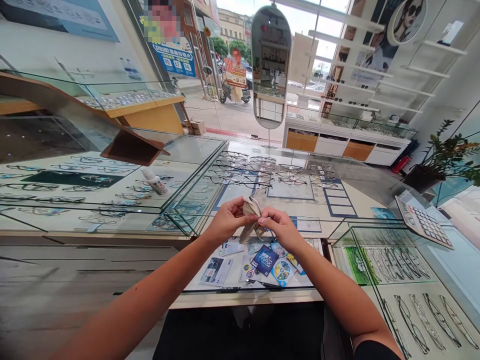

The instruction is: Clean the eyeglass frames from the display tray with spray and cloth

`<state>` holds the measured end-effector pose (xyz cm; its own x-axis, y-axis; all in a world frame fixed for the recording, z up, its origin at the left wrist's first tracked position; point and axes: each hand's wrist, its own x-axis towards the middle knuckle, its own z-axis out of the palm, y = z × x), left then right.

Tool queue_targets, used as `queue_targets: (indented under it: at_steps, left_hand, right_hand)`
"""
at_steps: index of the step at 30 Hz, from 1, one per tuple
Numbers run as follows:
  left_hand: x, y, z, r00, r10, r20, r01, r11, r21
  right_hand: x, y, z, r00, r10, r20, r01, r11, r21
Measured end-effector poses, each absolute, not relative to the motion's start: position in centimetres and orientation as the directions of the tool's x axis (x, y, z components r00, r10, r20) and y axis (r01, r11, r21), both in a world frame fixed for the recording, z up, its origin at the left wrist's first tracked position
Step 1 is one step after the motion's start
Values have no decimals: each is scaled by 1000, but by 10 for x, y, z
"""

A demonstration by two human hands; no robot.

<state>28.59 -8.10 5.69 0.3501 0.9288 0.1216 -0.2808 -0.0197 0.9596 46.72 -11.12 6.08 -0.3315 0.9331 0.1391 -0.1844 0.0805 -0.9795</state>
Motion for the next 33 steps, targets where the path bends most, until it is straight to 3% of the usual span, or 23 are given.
queue_targets:
  at_steps: [7,15,21,28,33]
  left_hand:
    - [287,-86,56,245,956,161,-241,-101,965]
    - [278,-79,60,430,879,205,-275,-88,957]
    - [284,-85,61,298,933,202,-245,-130,961]
    - [280,-86,64,406,895,184,-278,-71,958]
    - [286,-90,60,295,932,212,-255,-137,957]
  right_hand:
    - [461,-115,63,-414,897,158,-172,94,-981]
    - [466,-115,65,-358,917,175,-196,110,-975]
    - [462,-115,59,-439,884,161,-205,76,-976]
    - [466,-112,56,-398,899,184,-255,85,-963]
    - [460,-116,53,-461,870,173,-215,80,-973]
